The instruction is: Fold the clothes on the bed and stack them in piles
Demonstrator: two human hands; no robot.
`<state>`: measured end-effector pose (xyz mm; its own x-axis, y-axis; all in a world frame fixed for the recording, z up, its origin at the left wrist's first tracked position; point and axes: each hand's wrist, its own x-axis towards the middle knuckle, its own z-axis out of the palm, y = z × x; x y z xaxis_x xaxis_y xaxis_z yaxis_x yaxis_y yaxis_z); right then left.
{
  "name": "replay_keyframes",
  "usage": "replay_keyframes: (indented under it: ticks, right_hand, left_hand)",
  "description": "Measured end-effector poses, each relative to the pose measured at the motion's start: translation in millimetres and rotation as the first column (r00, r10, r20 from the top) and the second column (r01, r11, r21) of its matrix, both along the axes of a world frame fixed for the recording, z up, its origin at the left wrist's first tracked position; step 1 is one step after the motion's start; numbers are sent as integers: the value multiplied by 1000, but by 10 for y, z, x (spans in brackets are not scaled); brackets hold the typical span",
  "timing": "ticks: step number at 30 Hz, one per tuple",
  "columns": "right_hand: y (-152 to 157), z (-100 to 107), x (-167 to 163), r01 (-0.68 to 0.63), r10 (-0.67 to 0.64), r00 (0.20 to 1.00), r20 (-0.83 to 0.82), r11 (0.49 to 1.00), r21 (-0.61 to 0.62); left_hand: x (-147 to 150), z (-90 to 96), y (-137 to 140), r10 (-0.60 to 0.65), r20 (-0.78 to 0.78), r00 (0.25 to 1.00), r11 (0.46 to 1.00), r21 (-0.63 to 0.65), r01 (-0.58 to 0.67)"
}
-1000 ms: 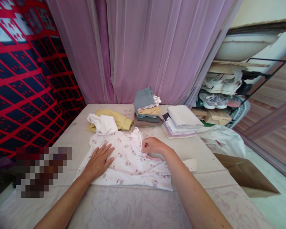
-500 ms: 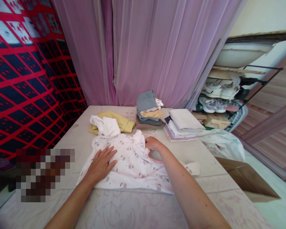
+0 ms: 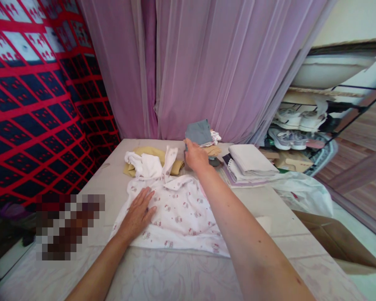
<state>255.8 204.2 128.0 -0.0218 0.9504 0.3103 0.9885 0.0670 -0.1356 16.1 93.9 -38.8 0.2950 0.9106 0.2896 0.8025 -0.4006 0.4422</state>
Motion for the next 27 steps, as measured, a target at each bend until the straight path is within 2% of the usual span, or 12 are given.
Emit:
replay_keyframes:
  ticks: [3, 6, 7, 9, 12, 14, 16, 18, 21, 25, 26, 27]
  right_hand:
    - [-306, -203, 125, 55, -50, 998, 39, 988, -144]
    - [-726, -471, 469, 104, -86, 993, 77, 957, -269]
    - [-866, -576, 620, 125, -110, 992, 68, 947, -296]
    - [-1121, -791, 928, 186, -189, 982, 24, 924, -334]
    - [-1393, -1054, 1243, 168, -206, 977, -50, 895, -412]
    - [-1492, -1146, 1272, 129, -192, 976, -104, 891, -436]
    - [-1545, -1164, 1177, 109, -179, 977, -115, 884, -455]
    - [-1578, -1127, 1041, 120, -173, 983, -68, 870, -478]
    - [-1634, -1017, 947, 164, -187, 982, 10, 835, -525]
    - [-1685, -859, 1076, 203, -226, 973, 49, 729, -653]
    - [-1671, -828, 1110, 210, -231, 971, 58, 714, -668]
    - [-1638, -804, 1128, 209, -230, 972, 55, 723, -658]
  left_hand:
    - [-91, 17, 57, 146, 218, 965, 988, 7, -151]
    - [-291, 138, 169, 359, 311, 880, 929, -27, -369]
    - [-372, 200, 218, 411, 272, 870, 908, -37, -417]
    - [-522, 336, 326, 466, 97, 879, 884, -90, -459]
    - [-635, 513, 453, 405, -171, 898, 851, -287, -439]
    - [-609, 585, 481, 339, -291, 895, 817, -381, -434]
    - [-530, 619, 460, 311, -381, 871, 792, -402, -459]
    - [-446, 628, 400, 330, -416, 847, 803, -349, -484]
    - [-403, 630, 283, 432, -333, 838, 803, -282, -525]
    - [-516, 632, 184, 516, -254, 818, 736, -357, -575]
    - [-553, 627, 180, 511, -266, 817, 726, -376, -576]
    - [-585, 617, 188, 501, -277, 820, 720, -392, -572]
